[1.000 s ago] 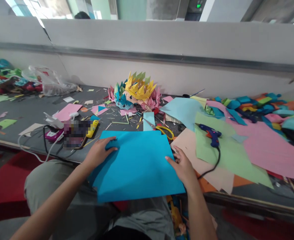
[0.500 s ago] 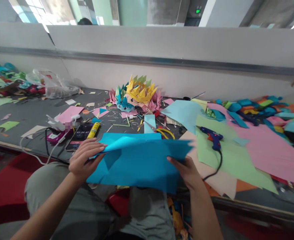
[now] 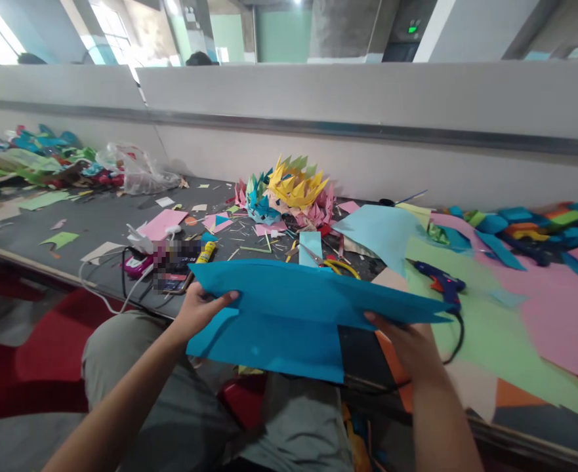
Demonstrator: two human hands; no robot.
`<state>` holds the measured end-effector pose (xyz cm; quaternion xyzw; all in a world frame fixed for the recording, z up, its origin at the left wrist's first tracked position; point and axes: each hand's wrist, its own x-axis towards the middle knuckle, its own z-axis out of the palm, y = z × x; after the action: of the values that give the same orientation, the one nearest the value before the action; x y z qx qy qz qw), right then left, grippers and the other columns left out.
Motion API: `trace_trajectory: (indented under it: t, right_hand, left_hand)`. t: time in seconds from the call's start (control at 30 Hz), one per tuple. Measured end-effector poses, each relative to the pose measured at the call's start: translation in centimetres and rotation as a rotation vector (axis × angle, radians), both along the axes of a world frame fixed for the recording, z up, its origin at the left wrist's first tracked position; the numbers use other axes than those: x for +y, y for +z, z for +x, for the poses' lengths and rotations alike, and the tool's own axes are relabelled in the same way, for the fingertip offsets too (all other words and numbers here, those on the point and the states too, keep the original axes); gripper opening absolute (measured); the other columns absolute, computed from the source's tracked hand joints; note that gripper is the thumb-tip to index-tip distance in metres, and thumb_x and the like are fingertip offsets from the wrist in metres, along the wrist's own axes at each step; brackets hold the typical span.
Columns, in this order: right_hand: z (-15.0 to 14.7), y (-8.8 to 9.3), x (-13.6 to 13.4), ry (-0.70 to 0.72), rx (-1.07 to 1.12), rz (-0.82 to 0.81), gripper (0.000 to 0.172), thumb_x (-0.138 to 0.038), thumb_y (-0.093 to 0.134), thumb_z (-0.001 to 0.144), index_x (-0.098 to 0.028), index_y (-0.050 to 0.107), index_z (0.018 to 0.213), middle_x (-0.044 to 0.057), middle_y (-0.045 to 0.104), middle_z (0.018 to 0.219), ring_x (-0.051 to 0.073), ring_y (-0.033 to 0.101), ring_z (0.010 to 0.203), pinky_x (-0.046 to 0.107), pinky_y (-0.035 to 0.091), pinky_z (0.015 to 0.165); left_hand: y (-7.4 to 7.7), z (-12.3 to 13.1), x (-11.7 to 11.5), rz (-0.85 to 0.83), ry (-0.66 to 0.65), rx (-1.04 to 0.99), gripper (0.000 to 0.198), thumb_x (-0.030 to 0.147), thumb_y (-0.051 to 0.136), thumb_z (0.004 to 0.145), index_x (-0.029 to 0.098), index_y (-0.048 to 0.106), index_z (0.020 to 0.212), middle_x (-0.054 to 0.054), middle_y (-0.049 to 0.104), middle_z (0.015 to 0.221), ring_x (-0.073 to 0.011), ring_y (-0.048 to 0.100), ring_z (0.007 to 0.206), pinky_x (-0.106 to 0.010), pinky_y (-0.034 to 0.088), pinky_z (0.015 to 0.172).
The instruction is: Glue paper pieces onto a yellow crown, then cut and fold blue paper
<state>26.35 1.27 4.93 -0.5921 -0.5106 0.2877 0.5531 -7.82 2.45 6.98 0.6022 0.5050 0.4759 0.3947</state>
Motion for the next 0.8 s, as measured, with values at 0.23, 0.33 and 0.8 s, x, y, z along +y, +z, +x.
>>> trace_trajectory:
  t: [0.23,0.33,0.8]
  right_hand:
    - [-0.2,-0.4,1.0,-0.07,0.038,-0.035,0.041,-0.037,0.077,0.045,-0.025,0.067,0.084,0.004,0.071,0.083,0.03,0.063,0.089,0.038,0.055,0.071]
    - [0.0,-1.7,1.4,-0.138,0.07,-0.011,0.038,-0.039,0.078,0.044,-0.022,0.066,0.076,0.004,0.07,0.077,0.03,0.063,0.084,0.041,0.055,0.069]
    - [1.0,-4.8,0.2,-0.127,0.246,0.082,0.028,-0.034,0.081,0.047,-0.021,0.065,0.065,0.001,0.068,0.067,0.021,0.062,0.065,0.035,0.053,0.059]
  left_hand:
    - [-1.0,1.3,2.3,-0.172,-0.051,-0.182,0.054,0.048,0.08,0.051,0.014,0.07,0.091,-0.01,0.072,0.093,-0.031,0.067,0.086,-0.039,0.057,0.073]
    - [-1.5,2.1,3.0,-0.188,-0.052,-0.189,0.057,0.049,0.079,0.051,0.014,0.069,0.094,-0.011,0.071,0.097,-0.0322,0.066,0.091,-0.041,0.056,0.077]
    - [0.0,2.1,2.4,-0.156,-0.047,-0.127,0.062,0.043,0.082,0.049,0.014,0.066,0.102,-0.011,0.07,0.102,-0.032,0.065,0.093,-0.039,0.057,0.077]
